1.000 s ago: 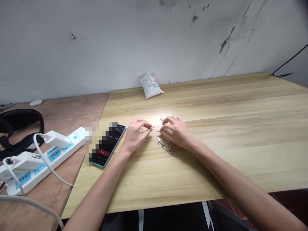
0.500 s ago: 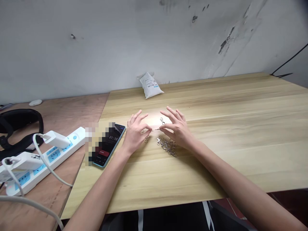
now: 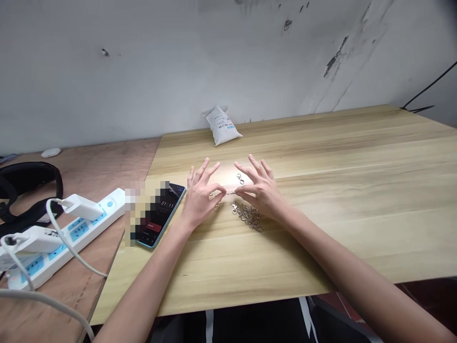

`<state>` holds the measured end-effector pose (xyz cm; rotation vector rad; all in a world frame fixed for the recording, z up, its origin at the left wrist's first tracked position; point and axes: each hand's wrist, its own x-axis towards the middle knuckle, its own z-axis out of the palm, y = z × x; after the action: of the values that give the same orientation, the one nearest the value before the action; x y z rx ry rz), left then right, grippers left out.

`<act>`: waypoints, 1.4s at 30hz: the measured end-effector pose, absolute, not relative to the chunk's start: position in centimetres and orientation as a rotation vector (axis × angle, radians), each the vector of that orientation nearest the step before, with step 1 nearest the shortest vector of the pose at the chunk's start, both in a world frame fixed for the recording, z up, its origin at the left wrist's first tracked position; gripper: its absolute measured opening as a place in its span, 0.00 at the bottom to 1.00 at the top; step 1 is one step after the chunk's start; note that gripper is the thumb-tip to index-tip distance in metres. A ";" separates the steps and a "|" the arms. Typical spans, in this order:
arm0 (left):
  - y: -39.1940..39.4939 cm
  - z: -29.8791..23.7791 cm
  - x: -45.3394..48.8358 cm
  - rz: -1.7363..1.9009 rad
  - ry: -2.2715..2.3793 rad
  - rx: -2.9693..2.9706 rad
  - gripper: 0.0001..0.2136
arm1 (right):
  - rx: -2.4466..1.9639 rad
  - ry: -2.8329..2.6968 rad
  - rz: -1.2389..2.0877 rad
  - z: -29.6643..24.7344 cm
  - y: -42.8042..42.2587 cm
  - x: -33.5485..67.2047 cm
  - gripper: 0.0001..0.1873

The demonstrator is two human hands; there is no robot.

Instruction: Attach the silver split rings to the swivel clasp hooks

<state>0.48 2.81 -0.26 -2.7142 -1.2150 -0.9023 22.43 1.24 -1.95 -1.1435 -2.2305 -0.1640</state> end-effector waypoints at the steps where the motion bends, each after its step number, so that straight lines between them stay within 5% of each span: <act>1: 2.8 -0.3 0.5 -0.902 -1.212 -2.716 0.04 | -1.148 -2.229 -0.161 -2.0 1.2 22.4 0.07; 17: 2.7 0.1 0.5 -0.998 -1.186 -2.861 0.03 | -1.171 -2.283 -0.028 -2.4 1.0 22.3 0.08; 27: 2.7 -0.2 0.8 -1.325 -1.697 -3.036 0.02 | -1.120 -2.270 -0.018 -2.2 1.0 22.3 0.09; 42: 2.1 -0.1 1.5 -1.428 -1.568 -3.042 0.03 | -1.049 -2.282 0.094 -2.1 0.9 22.1 0.07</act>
<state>1.52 2.09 -0.08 -3.0422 -1.5684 -1.4284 22.11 0.90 -2.08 -1.0487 -2.2822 0.0939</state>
